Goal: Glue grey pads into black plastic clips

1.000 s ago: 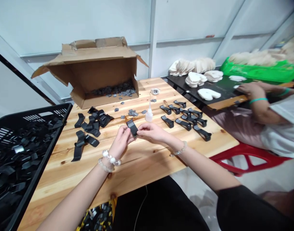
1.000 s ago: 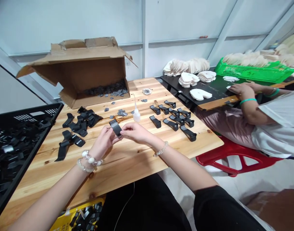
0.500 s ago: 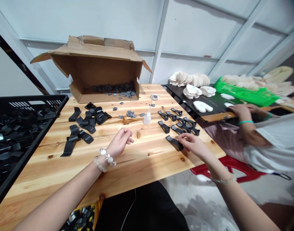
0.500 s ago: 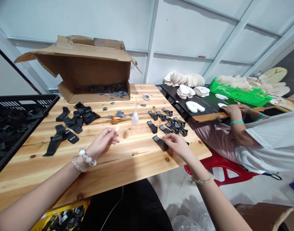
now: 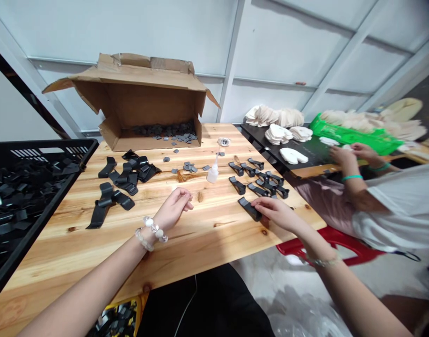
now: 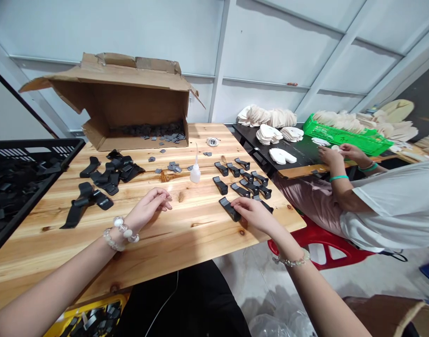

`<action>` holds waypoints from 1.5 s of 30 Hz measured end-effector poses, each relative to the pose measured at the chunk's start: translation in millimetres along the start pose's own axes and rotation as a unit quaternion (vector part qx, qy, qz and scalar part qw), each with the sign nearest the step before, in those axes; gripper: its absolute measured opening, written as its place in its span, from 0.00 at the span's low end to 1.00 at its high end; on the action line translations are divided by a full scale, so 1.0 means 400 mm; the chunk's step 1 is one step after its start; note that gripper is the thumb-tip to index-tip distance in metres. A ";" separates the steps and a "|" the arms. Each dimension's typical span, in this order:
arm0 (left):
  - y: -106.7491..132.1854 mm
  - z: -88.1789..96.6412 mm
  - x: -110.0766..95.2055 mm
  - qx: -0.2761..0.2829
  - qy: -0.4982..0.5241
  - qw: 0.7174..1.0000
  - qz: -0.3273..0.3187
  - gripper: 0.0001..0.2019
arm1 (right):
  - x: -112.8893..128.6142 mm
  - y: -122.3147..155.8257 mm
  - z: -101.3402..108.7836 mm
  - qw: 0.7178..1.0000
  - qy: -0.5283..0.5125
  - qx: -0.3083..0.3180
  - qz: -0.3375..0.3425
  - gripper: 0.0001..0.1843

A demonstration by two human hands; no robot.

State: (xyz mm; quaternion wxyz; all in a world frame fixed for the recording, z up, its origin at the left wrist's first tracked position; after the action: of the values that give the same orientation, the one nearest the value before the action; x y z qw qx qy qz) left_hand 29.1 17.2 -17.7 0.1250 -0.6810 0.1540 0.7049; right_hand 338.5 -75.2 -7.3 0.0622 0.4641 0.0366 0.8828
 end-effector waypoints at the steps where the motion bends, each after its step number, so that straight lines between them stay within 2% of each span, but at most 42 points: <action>1: 0.000 0.000 0.000 0.001 -0.001 1.000 -0.001 0.17 | 0.006 0.000 -0.009 1.000 0.000 0.010 0.000 0.17; 10: -0.004 -0.001 0.008 0.010 -0.006 1.000 -0.014 0.17 | 0.039 -0.053 -0.070 1.000 -0.013 0.003 0.023 0.19; 15: -0.003 0.000 0.004 0.018 -0.015 1.000 -0.016 0.17 | 0.082 -0.081 -0.109 0.998 0.029 0.011 0.061 0.20; 18: -0.001 -0.001 0.001 0.023 -0.021 0.999 -0.016 0.17 | 0.110 -0.100 -0.109 0.992 0.077 -0.028 0.100 0.20; 23: 0.003 -0.004 -0.004 0.030 -0.034 0.999 -0.012 0.17 | 0.124 -0.134 -0.075 0.972 0.138 -0.124 0.143 0.21; 27: 0.004 -0.004 -0.007 0.035 -0.042 0.998 -0.010 0.17 | 0.122 -0.121 -0.089 0.969 0.152 -0.114 0.155 0.24; 31: 0.002 -0.003 0.001 0.036 -0.052 0.998 -0.012 0.17 | 0.135 -0.073 -0.128 0.968 0.166 -0.074 0.172 0.25; 33: 0.000 -0.002 0.006 0.037 -0.062 0.997 -0.015 0.17 | 0.136 -0.050 -0.131 0.966 0.173 -0.071 0.181 0.25; 36: 0.000 0.000 0.008 0.041 -0.086 0.995 -0.025 0.16 | 0.108 -0.025 -0.078 0.961 0.182 -0.119 0.172 0.29; 39: 0.006 0.000 -0.001 0.053 -0.122 0.990 -0.045 0.14 | 0.030 -0.002 0.037 0.947 0.192 -0.212 0.143 0.36; 41: 0.016 -0.004 -0.012 0.066 -0.153 0.984 -0.064 0.13 | -0.039 0.019 0.115 0.929 0.218 -0.270 0.125 0.46; 43: 0.028 -0.013 -0.025 0.080 -0.188 0.975 -0.088 0.13 | -0.109 0.036 0.166 0.928 0.244 -0.261 0.106 0.55; 45: 0.038 -0.031 -0.040 0.096 -0.225 0.963 -0.114 0.13 | -0.165 0.044 0.188 0.937 0.255 -0.213 0.106 0.60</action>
State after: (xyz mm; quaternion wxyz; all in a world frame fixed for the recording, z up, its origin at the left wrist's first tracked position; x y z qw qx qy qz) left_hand 35.2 -1.1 -1.5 0.3007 -0.5030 0.1106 0.8027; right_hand 436.2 -101.4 -16.2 0.0538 0.2010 -0.1870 0.9601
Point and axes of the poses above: each hand's wrist, its own y-axis away from the middle knuckle, its own z-axis out of the back of the hand, x = y × z, the point moved 3 cm from there along -y, towards the middle knuckle, and after that the axes turned 1 degree about -y, right-handed, at the moved point
